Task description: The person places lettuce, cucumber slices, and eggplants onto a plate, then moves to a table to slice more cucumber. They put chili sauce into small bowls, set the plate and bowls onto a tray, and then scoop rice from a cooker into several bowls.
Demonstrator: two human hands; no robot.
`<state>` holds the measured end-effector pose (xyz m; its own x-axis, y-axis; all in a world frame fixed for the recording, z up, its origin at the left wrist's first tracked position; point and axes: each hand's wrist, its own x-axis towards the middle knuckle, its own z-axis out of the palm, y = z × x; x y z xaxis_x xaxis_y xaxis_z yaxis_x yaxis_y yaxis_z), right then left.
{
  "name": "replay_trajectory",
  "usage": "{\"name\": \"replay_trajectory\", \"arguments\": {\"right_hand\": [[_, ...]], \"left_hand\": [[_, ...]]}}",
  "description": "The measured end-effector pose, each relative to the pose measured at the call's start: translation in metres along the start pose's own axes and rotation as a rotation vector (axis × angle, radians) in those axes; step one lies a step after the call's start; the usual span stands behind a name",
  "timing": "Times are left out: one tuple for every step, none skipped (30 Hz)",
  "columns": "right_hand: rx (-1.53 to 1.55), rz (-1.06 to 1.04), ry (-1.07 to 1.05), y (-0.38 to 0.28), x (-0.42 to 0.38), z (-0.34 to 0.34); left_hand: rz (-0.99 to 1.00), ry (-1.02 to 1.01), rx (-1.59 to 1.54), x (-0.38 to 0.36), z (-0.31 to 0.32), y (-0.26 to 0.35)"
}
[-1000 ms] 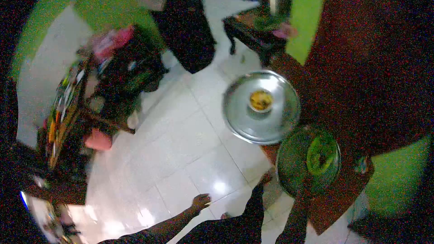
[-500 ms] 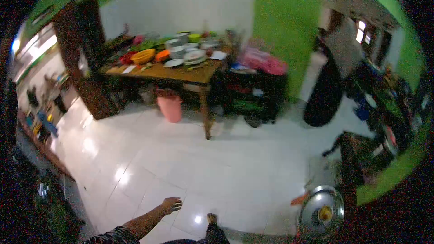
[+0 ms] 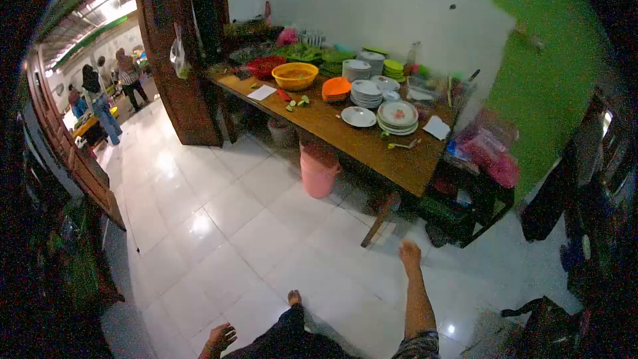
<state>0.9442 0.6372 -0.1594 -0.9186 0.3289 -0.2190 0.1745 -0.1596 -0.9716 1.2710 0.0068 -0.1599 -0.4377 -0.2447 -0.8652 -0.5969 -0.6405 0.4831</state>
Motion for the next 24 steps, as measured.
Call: {"name": "replay_trajectory", "arguments": {"right_hand": [[-0.060,-0.252,-0.383,-0.045,0.015,0.047],[-0.192,-0.241,-0.240,-0.104,-0.015,0.128],[-0.224,-0.203,-0.301,-0.124,-0.007,0.180],[-0.265,-0.153,-0.358,-0.138,0.000,0.214],[-0.328,-0.117,-0.468,-0.155,0.002,0.239],[-0.384,-0.066,-0.568,-0.173,0.018,0.275],[-0.427,-0.017,-0.681,-0.189,0.026,0.297],[-0.391,-0.070,-0.611,-0.210,0.039,0.308],[-0.356,-0.123,-0.540,-0.230,0.061,0.314],[-0.338,-0.106,-0.420,-0.247,0.092,0.319],[-0.320,-0.091,-0.295,-0.265,0.126,0.321],[-0.092,-0.273,-0.310,-0.281,0.163,0.324],[-0.154,-0.294,-0.125,-0.298,0.200,0.330],[-0.216,-0.310,0.057,-0.314,0.240,0.336],[-0.367,-0.456,0.125,-0.326,0.278,0.339],[-0.516,-0.593,0.194,-0.326,0.311,0.337],[-0.712,-0.705,0.349,-0.322,0.348,0.336],[-0.907,-0.810,0.509,-0.315,0.387,0.337],[-1.104,-0.900,0.671,-0.310,0.417,0.340],[-1.146,-0.772,0.701,-0.310,0.436,0.344],[-1.192,-0.639,0.719,-0.309,0.452,0.346],[-1.244,-0.507,0.733,-0.307,0.463,0.345],[-1.202,-0.424,0.755,-0.302,0.477,0.340],[-1.160,-0.347,0.779,-0.291,0.497,0.333]], "left_hand": [[-0.053,0.046,-0.020,0.016,-0.011,0.007],[-0.081,0.072,-0.045,0.038,-0.003,0.030],[-0.048,0.049,-0.036,0.061,0.017,0.060],[-0.028,0.028,-0.025,0.080,0.032,0.081],[-0.019,0.013,-0.012,0.094,0.048,0.098],[0.026,-0.079,-0.027,0.118,0.092,0.152],[0.082,-0.162,-0.048,0.125,0.137,0.198],[0.158,-0.211,-0.036,0.115,0.173,0.240],[0.234,-0.262,-0.025,0.109,0.208,0.278],[0.254,-0.277,-0.008,0.114,0.237,0.317],[0.275,-0.298,0.009,0.124,0.263,0.352],[0.322,-0.313,0.046,0.130,0.286,0.388],[0.371,-0.330,0.079,0.135,0.304,0.418],[0.374,-0.329,0.047,0.147,0.318,0.446],[0.396,-0.322,0.051,0.160,0.329,0.470],[0.426,-0.341,0.047,0.168,0.331,0.485],[0.468,-0.368,0.043,0.179,0.337,0.504],[0.445,-0.334,0.000,0.196,0.341,0.520],[0.421,-0.297,-0.039,0.214,0.337,0.533],[0.358,-0.290,-0.036,0.245,0.325,0.544],[0.382,-0.264,-0.067,0.227,0.333,0.554],[0.363,-0.243,-0.110,0.220,0.335,0.565],[0.365,-0.224,-0.123,0.220,0.333,0.573],[0.367,-0.207,-0.139,0.226,0.329,0.580]]}}
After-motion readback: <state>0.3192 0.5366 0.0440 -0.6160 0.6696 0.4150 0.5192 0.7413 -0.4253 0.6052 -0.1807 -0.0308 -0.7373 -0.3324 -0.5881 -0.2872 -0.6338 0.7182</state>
